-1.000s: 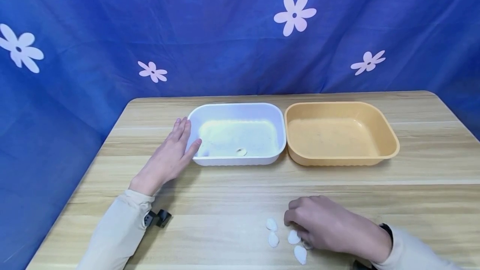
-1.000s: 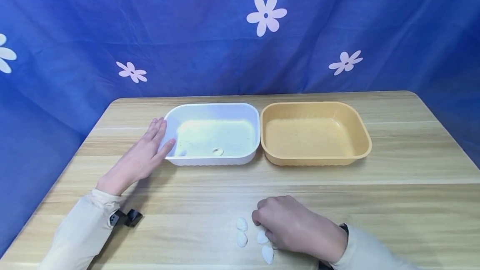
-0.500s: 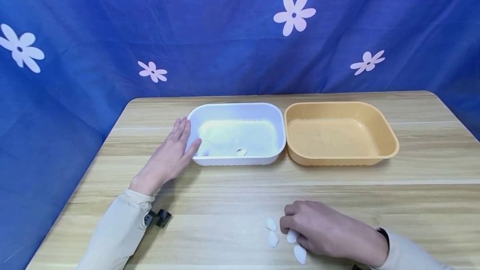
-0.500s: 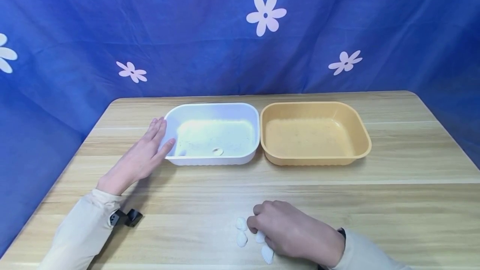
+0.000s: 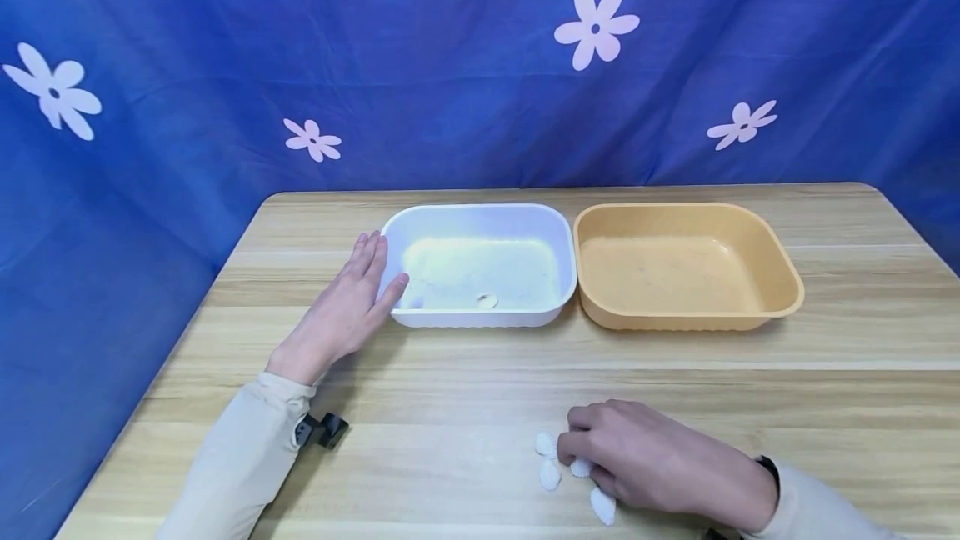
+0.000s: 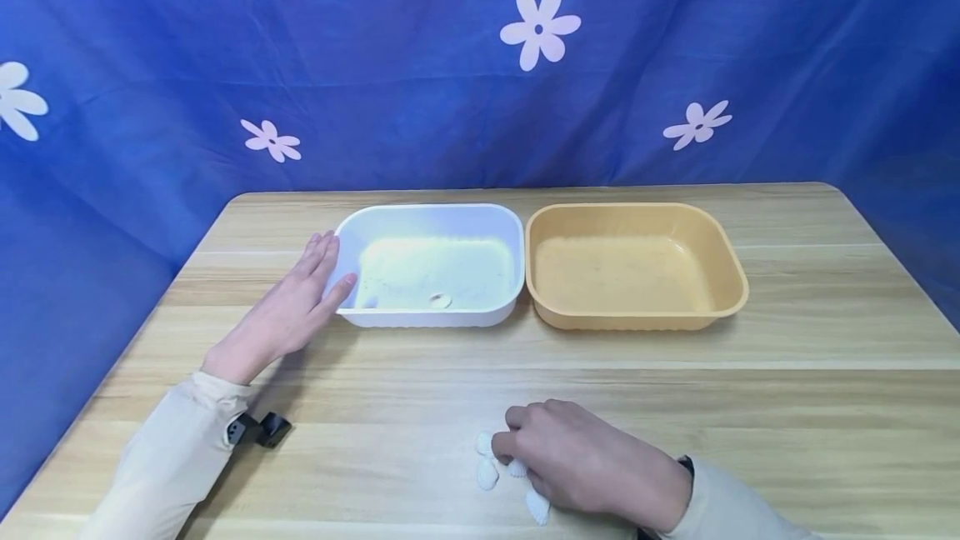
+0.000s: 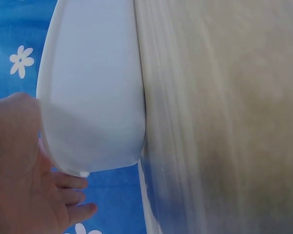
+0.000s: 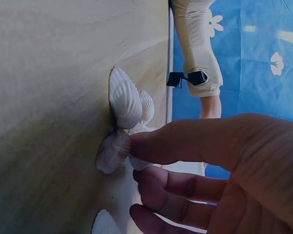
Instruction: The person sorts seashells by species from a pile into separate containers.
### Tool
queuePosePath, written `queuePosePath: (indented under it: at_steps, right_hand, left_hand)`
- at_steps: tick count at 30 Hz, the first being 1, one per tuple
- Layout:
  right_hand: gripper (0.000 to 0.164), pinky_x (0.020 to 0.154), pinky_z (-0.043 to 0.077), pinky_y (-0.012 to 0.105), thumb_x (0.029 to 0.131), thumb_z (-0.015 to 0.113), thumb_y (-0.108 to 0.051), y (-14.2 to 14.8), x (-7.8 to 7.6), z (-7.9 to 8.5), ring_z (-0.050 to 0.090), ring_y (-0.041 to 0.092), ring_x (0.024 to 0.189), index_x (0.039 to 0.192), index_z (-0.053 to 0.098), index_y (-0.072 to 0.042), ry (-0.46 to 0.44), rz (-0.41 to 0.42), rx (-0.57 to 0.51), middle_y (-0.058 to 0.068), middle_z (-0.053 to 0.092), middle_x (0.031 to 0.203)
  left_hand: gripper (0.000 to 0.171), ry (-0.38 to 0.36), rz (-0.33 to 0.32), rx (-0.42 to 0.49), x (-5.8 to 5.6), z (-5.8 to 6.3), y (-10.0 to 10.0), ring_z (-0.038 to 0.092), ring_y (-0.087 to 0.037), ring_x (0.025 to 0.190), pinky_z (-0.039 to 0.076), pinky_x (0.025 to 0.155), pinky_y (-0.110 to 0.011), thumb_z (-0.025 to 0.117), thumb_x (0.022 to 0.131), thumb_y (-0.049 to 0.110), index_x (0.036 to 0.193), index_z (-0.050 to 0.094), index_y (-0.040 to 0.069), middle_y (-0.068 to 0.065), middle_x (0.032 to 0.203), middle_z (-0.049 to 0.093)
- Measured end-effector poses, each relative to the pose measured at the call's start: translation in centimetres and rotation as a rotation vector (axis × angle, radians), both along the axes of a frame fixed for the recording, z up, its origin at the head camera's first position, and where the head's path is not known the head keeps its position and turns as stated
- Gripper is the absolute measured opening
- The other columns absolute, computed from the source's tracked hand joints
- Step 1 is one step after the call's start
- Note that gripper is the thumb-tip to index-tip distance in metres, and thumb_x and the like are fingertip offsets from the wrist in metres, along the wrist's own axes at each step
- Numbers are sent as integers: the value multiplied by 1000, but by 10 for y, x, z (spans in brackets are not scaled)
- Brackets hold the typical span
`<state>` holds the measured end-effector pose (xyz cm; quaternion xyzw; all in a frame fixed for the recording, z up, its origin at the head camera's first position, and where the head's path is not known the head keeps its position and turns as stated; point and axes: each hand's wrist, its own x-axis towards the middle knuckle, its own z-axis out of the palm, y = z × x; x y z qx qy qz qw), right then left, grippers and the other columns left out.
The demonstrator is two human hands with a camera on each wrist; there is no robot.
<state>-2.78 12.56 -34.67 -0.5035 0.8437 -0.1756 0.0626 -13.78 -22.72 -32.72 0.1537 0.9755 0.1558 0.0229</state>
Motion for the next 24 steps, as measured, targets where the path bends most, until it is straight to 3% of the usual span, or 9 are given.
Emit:
queuePosePath:
  at_steps: [6, 12, 24]
  right_hand:
    - [27, 56, 32, 8, 73, 76, -2, 0, -1, -3, 37, -3, 64, 86, 68, -24, 88, 58, -68, -13, 44, 74]
    - [23, 58, 32, 5, 76, 76, -5, -1, -4, -3, 38, -4, 64, 83, 67, -24, 114, 88, -133, -14, 45, 74]
    - [24, 60, 36, 6, 78, 70, -1, 0, -16, -2, 41, -4, 66, 90, 67, -22, 114, 39, -229, -12, 49, 78]
  left_hand:
    - [76, -5, 2, -2, 0, -1, 0, -2, -35, 146, 8, 118, -50, 24, 104, 49, 149, 8, -10, -22, 159, 2]
    - [76, -9, -2, -2, -1, -1, 0, -3, -35, 146, 7, 119, -50, 24, 104, 48, 149, 7, -10, -21, 159, 0]
    - [76, -9, 6, -7, 1, -1, 0, -3, -35, 146, 7, 119, -49, 24, 104, 48, 150, 8, -10, -22, 159, 1]
